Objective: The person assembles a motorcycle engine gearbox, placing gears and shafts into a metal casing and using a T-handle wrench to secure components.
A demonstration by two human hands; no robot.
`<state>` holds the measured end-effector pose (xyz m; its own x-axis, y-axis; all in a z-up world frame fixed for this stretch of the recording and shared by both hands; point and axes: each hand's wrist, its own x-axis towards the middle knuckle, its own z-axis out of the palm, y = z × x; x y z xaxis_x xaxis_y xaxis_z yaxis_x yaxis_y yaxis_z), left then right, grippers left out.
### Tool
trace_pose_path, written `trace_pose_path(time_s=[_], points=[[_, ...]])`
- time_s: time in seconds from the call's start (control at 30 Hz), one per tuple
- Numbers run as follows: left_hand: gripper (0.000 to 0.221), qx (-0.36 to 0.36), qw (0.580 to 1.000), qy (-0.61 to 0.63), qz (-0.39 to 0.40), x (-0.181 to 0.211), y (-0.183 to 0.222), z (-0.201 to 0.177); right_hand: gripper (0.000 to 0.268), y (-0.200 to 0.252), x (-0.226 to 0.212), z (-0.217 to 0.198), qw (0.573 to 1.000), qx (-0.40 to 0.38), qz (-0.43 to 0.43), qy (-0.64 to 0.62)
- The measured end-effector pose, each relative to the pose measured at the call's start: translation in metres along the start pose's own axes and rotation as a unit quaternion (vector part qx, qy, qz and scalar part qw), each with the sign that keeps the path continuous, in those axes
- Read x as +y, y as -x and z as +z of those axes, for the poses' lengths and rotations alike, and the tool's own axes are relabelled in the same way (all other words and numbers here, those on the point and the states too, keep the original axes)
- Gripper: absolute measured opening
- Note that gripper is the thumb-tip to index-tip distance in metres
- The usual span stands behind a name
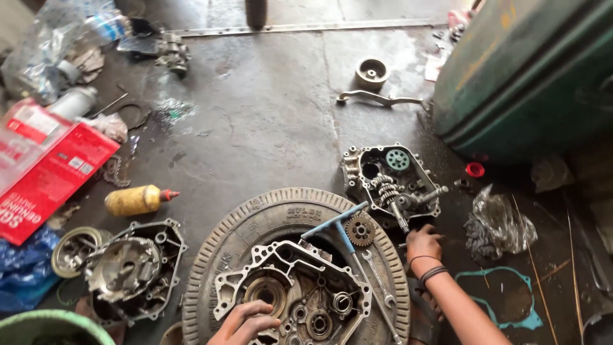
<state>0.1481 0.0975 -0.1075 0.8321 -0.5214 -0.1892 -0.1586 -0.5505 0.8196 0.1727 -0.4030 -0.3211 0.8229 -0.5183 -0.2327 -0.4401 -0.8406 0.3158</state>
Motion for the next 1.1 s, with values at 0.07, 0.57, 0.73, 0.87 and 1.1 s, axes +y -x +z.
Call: trace_pose_path(time_s=[0.07,0.57,0.73,0.87,1.1], points=[[0.025,-0.012,0.999,-0.006,0.032,0.008,0.0,-0.004,0.046,0.0,-0.002,0.004,0.999,0.004,-0.011,-0.032],[0.024,-0.104,0.989,-0.018,0.104,0.001,-0.01,0.004,0.049,0.049,-0.007,0.003,0.984,0.113,0.033,-0.137],[0.026,-0.122,0.987,-0.005,0.101,0.005,-0.006,0.005,0.059,0.066,-0.003,-0.027,0.97,0.031,0.067,-0.232],[0.023,-0.12,0.982,-0.005,0.143,0.001,-0.008,0.009,0.058,0.068,-0.002,-0.036,0.968,0.032,0.07,-0.239],[0.022,-0.122,0.988,-0.058,0.077,0.002,0.003,0.012,0.05,0.054,0.004,-0.036,0.953,-0.02,0.11,-0.282]])
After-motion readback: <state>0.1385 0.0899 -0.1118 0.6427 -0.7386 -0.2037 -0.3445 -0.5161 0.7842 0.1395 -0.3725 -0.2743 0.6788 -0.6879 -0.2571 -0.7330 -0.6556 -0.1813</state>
